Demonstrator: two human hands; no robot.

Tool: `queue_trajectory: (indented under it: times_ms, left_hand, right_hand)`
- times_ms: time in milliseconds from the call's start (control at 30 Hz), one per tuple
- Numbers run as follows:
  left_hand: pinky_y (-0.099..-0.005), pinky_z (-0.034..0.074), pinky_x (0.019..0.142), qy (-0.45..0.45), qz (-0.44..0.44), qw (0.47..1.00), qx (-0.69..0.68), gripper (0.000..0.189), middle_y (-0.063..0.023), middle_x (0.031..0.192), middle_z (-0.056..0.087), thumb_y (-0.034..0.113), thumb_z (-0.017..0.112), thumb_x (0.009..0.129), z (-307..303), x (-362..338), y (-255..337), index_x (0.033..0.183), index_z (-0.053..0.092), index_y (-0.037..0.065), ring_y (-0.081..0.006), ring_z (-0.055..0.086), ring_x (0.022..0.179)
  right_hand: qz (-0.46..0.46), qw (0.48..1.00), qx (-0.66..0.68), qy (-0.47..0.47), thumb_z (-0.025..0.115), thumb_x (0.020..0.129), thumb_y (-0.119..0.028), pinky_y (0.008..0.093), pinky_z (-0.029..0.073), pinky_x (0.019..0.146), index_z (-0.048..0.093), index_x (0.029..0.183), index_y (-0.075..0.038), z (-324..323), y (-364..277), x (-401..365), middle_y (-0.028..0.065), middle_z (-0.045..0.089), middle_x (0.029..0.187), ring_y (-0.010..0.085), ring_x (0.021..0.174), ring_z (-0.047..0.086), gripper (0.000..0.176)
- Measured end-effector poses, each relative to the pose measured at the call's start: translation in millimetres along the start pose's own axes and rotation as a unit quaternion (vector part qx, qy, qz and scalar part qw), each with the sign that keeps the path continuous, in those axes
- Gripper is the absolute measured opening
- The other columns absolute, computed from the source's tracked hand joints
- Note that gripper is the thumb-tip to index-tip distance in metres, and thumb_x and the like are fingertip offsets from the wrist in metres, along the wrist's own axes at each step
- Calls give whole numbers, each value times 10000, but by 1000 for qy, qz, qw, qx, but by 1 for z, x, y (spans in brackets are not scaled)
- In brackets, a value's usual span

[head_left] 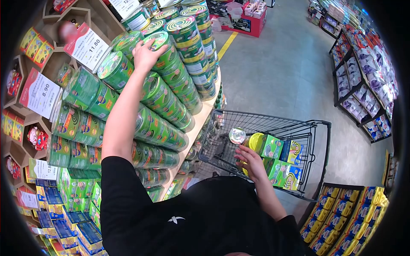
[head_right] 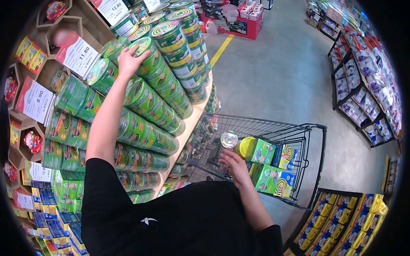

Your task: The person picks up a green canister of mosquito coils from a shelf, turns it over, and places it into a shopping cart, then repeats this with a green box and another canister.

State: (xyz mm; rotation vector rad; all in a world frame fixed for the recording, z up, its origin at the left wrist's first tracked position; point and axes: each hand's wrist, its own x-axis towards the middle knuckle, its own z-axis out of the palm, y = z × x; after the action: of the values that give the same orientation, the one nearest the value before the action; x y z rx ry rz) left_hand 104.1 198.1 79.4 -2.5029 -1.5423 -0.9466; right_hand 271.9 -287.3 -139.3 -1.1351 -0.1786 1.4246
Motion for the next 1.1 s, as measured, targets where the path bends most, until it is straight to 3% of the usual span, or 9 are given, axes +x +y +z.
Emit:
queue_trajectory:
  times_ms: [467,567,667,700,767,833,900,933,1100]
  left_hand:
    - [-526,309,1163,-23,28,999,33,810,-239,1495,443,678,728,770,-3,-3,-4,1393,608,174,-437,319,1430]
    - [-545,265,1179,12,1,996,84,807,-243,1514,415,670,721,786,-12,-18,18,1402,595,163,-454,276,1450]
    - [-545,226,1196,147,83,985,20,756,-246,1527,393,616,725,819,-7,-40,37,1382,595,129,-459,256,1458]
    - [-528,226,1191,139,112,983,-45,610,-257,1492,436,530,738,849,-17,-59,59,1261,661,88,-448,293,1441]
    - [-455,412,1055,54,154,956,-244,230,-211,1223,658,256,754,871,-34,-108,104,866,695,33,-375,581,1206]
    - [-424,454,1023,-20,177,920,-348,155,-173,1162,691,121,741,863,-22,-178,134,788,651,20,-343,625,1157]
    - [-376,453,1038,-182,179,886,-388,196,-122,1220,687,185,695,940,-1,-250,148,836,662,23,-271,617,1198]
    - [-365,477,1010,-290,108,835,-455,204,-136,1229,681,218,683,957,3,-281,154,950,689,14,-272,633,1167]
    - [-352,506,956,-456,26,761,-461,339,-158,1245,668,282,636,997,29,-380,148,1194,685,10,-232,645,1132]
  right_hand:
    - [6,1000,-7,14,552,1024,-193,405,522,927,523,1395,-41,-4,8,-6,106,638,1303,217,1144,639,402]
    - [7,1000,-8,18,559,1020,-198,392,524,918,531,1387,-39,-4,8,-7,110,643,1292,215,1122,650,401]
    - [6,1000,-2,7,547,1032,-209,374,527,921,550,1347,-19,-9,13,-5,120,660,1258,221,1083,669,368]
    - [8,1000,-1,-2,542,1037,-217,371,529,922,560,1317,-17,-9,16,-1,121,666,1240,223,1071,674,345]
    - [13,1000,-1,-19,532,1048,-232,363,532,926,581,1257,-11,-4,20,9,122,680,1206,227,1046,683,309]
    - [14,999,20,-28,530,1050,-233,334,532,900,602,1188,-28,11,17,11,108,690,1190,215,1060,680,257]
    - [17,997,52,-50,516,1058,-254,332,535,899,612,1123,-59,25,9,10,87,687,1181,204,1069,670,226]
    - [22,996,65,-52,509,1059,-255,339,536,903,612,1127,-63,28,10,8,82,682,1178,202,1069,665,227]
    - [58,996,31,-64,478,1062,-252,366,539,898,609,1202,-70,15,33,15,59,658,1176,184,1068,640,265]
